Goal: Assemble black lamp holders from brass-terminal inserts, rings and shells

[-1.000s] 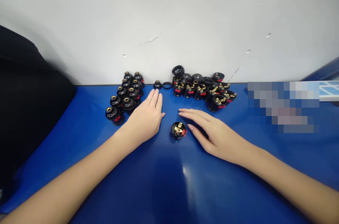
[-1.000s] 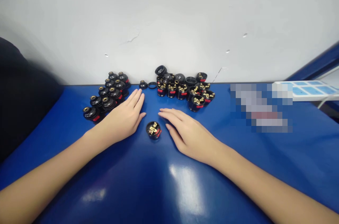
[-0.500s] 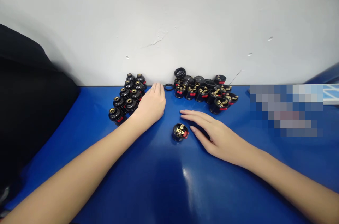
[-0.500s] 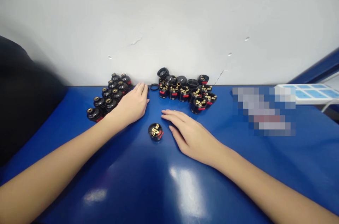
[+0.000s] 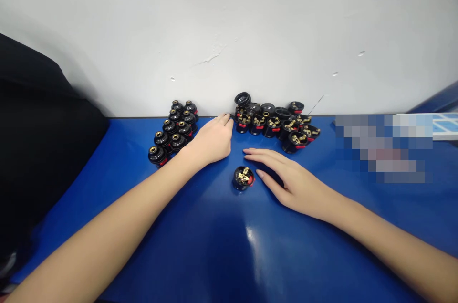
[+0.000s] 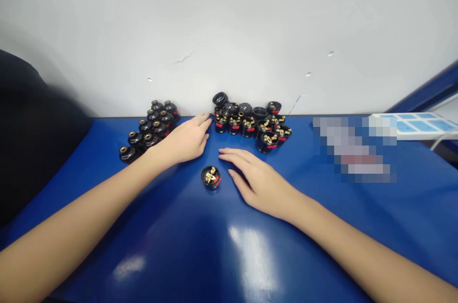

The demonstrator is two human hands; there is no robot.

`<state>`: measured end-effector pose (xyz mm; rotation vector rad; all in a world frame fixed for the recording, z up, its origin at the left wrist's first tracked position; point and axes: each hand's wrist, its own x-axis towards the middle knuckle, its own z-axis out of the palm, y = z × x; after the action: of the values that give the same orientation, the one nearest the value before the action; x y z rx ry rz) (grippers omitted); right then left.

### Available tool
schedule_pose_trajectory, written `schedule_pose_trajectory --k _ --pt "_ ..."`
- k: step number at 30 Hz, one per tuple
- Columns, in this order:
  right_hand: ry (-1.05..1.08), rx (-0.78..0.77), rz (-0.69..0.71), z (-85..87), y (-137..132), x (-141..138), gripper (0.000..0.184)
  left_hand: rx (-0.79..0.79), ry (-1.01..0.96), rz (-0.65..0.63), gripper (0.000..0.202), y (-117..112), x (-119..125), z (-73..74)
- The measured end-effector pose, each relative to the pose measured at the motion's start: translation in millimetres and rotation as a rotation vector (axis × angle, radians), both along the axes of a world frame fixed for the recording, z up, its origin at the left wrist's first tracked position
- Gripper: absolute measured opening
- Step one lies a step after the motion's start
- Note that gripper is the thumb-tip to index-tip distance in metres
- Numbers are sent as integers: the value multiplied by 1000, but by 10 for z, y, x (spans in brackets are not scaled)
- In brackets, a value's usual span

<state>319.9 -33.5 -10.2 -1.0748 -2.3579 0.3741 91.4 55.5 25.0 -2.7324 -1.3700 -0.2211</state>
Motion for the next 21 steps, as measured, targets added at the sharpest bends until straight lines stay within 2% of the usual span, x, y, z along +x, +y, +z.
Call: schedule_pose_trajectory --k 4,8,10,13,18,21 --pt "10 -6 -4 -1 -3 0 40 -62 2 -14 37 -15 -45 0" --pt "28 24 -25 18 6 -14 37 -90 -41 -17 35 -213 -147 135" --pt "44 39 -45 36 12 -26 34 -97 -128 3 34 -299 -189 194" --pt "57 45 -54 53 12 -36 34 -140 -151 13 36 -371 -230 211" --pt "32 44 -48 21 2 -14 44 -333 -324 -135 42 -463 -270 139" --pt "-9 70 -50 -10 2 0 47 -325 -413 -162 43 -528 -308 156"
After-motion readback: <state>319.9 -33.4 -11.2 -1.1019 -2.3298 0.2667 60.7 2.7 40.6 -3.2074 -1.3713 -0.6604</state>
